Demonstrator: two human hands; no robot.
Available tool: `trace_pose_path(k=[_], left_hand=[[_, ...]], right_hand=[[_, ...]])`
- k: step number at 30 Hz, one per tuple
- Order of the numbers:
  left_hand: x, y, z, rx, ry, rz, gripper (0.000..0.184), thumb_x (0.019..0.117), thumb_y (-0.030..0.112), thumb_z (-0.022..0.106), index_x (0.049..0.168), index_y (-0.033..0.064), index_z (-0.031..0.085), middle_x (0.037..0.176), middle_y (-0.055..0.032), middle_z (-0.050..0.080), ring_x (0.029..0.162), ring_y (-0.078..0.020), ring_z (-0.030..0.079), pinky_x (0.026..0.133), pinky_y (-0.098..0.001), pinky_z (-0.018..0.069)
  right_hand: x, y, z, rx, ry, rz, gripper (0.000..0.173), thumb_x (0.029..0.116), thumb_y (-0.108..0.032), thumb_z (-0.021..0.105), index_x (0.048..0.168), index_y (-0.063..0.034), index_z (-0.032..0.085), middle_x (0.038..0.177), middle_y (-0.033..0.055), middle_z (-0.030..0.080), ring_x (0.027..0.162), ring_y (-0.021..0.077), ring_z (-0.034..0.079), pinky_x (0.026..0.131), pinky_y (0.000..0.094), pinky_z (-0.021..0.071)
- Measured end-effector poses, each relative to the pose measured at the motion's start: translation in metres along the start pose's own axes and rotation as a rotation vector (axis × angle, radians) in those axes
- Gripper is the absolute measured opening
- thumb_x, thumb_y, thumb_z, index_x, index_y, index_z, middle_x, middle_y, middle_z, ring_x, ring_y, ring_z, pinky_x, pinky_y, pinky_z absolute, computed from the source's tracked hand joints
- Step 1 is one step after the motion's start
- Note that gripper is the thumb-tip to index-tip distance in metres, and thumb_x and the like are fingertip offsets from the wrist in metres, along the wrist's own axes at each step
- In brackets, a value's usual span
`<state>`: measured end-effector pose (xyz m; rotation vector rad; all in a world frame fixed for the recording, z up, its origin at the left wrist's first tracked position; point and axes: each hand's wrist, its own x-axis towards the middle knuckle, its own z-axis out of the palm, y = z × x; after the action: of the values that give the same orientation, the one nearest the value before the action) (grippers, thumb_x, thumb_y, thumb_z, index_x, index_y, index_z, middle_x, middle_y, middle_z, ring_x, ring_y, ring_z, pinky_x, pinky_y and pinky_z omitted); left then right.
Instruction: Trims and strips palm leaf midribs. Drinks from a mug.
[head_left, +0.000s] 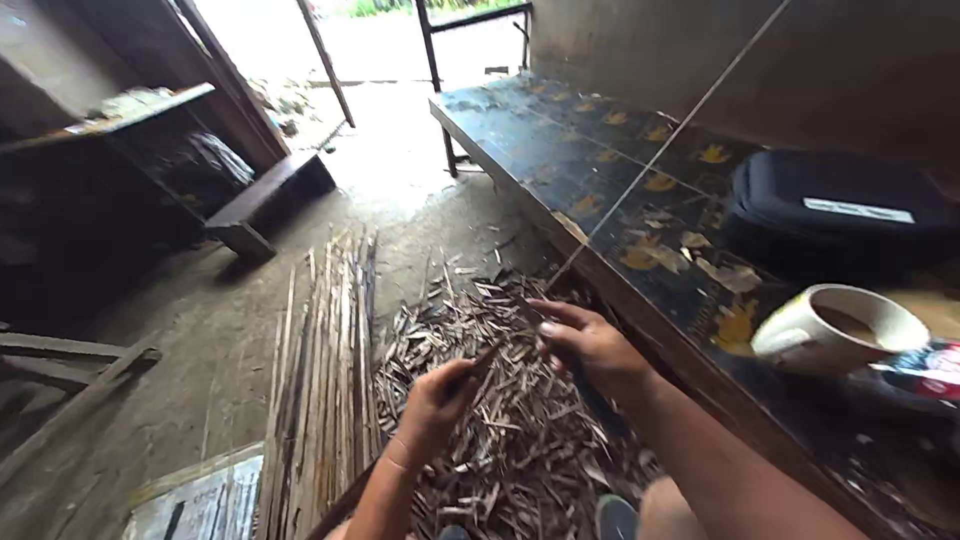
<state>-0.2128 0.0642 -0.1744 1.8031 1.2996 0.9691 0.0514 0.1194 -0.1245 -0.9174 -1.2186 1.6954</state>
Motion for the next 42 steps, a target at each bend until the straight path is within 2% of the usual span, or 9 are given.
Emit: trace_pose_path(k=[3, 8, 11, 15, 24, 31, 36, 39, 42], left_hand=[[0.0, -0.003, -0.003, 0.025, -0.012, 0.009, 0.019, 0.0986, 0.015, 0.063, 0.114, 0.0094, 0.072, 0.089, 0.0024, 0.072, 0.068, -0.0048, 0.065, 0.064, -0.0248, 0.0579], [0.0, -0.005, -0.003, 0.039, -0.11, 0.002, 0.02, 0.101, 0.021, 0.06, 0.113, 0.0109, 0.072, 0.085, 0.0032, 0.07, 0.065, -0.0042, 0.063, 0.061, -0.0234, 0.0557], [0.002, -0.003, -0.004, 0.006, -0.161, -0.005, 0.035, 0.1062, 0.036, 0.048, 0.119, 0.0133, 0.071, 0.078, 0.0062, 0.064, 0.061, -0.002, 0.056, 0.057, -0.0221, 0.0501], [0.007, -0.002, -0.012, -0.198, -0.197, -0.08, 0.038, 0.1086, 0.034, 0.041, 0.114, 0.0115, 0.072, 0.069, 0.0097, 0.055, 0.054, 0.0001, 0.047, 0.05, -0.0189, 0.0423], [0.016, -0.005, -0.017, -0.512, -0.403, -0.153, 0.04, 0.1085, 0.033, 0.041, 0.114, 0.0085, 0.073, 0.064, 0.0101, 0.051, 0.05, 0.0025, 0.039, 0.046, -0.0149, 0.0324], [0.013, -0.015, -0.017, -0.428, -0.476, -0.211, 0.036, 0.1071, 0.031, 0.042, 0.103, 0.0109, 0.071, 0.062, 0.0106, 0.045, 0.049, 0.0016, 0.037, 0.045, -0.0158, 0.0297], [0.013, -0.009, -0.015, -0.375, -0.451, -0.182, 0.029, 0.1068, 0.026, 0.041, 0.105, 0.0113, 0.066, 0.067, 0.0082, 0.052, 0.055, -0.0013, 0.048, 0.052, -0.0183, 0.043], [0.012, -0.005, -0.021, -0.339, -0.459, -0.193, 0.026, 0.1072, 0.024, 0.044, 0.108, 0.0088, 0.065, 0.08, 0.0026, 0.065, 0.068, -0.0059, 0.063, 0.066, -0.0249, 0.0567], [0.011, -0.005, -0.018, -0.323, -0.452, -0.188, 0.026, 0.1078, 0.023, 0.046, 0.105, 0.0078, 0.066, 0.081, 0.0013, 0.067, 0.07, -0.0079, 0.067, 0.068, -0.0275, 0.0595]], right_hand=[[0.004, -0.006, -0.019, 0.054, 0.109, -0.073, 0.039, 0.1052, -0.009, 0.046, 0.143, -0.0051, 0.054, 0.082, 0.0059, 0.068, 0.055, 0.0088, 0.059, 0.051, 0.0228, 0.0526], [0.005, -0.014, -0.048, 0.16, 0.252, -0.223, 0.037, 0.1089, -0.012, 0.039, 0.143, -0.0145, 0.053, 0.078, 0.0055, 0.064, 0.052, 0.0084, 0.056, 0.047, 0.022, 0.0503], [0.005, -0.004, -0.035, 0.093, 0.122, -0.134, 0.041, 0.1069, -0.013, 0.043, 0.147, -0.0153, 0.051, 0.08, 0.0072, 0.067, 0.054, 0.0097, 0.059, 0.049, 0.0233, 0.0521], [0.006, 0.016, -0.009, 0.012, -0.15, 0.004, 0.04, 0.1021, -0.013, 0.054, 0.141, -0.0081, 0.058, 0.083, 0.0059, 0.069, 0.058, 0.0082, 0.06, 0.053, 0.0232, 0.053], [0.008, 0.002, -0.035, -0.081, -0.116, -0.247, 0.038, 0.1003, -0.012, 0.058, 0.138, -0.0129, 0.064, 0.079, 0.0073, 0.071, 0.054, 0.0088, 0.061, 0.05, 0.0226, 0.0539], [0.005, -0.016, -0.064, 0.038, 0.132, -0.391, 0.04, 0.1081, -0.015, 0.036, 0.145, -0.0191, 0.053, 0.085, 0.0005, 0.065, 0.057, 0.0066, 0.058, 0.051, 0.0212, 0.0529], [0.01, 0.002, -0.042, 0.067, 0.015, -0.209, 0.039, 0.1064, -0.016, 0.044, 0.143, -0.0164, 0.056, 0.079, 0.0049, 0.066, 0.053, 0.0082, 0.059, 0.049, 0.0219, 0.054], [0.013, 0.0, -0.049, 0.115, 0.09, -0.269, 0.039, 0.1079, -0.015, 0.038, 0.143, -0.0176, 0.053, 0.082, 0.0018, 0.065, 0.055, 0.0063, 0.058, 0.049, 0.0201, 0.0519], [0.012, -0.006, -0.055, 0.149, 0.122, -0.311, 0.037, 0.1095, -0.017, 0.036, 0.143, -0.0203, 0.051, 0.083, 0.0008, 0.064, 0.056, 0.0072, 0.058, 0.05, 0.0212, 0.053]])
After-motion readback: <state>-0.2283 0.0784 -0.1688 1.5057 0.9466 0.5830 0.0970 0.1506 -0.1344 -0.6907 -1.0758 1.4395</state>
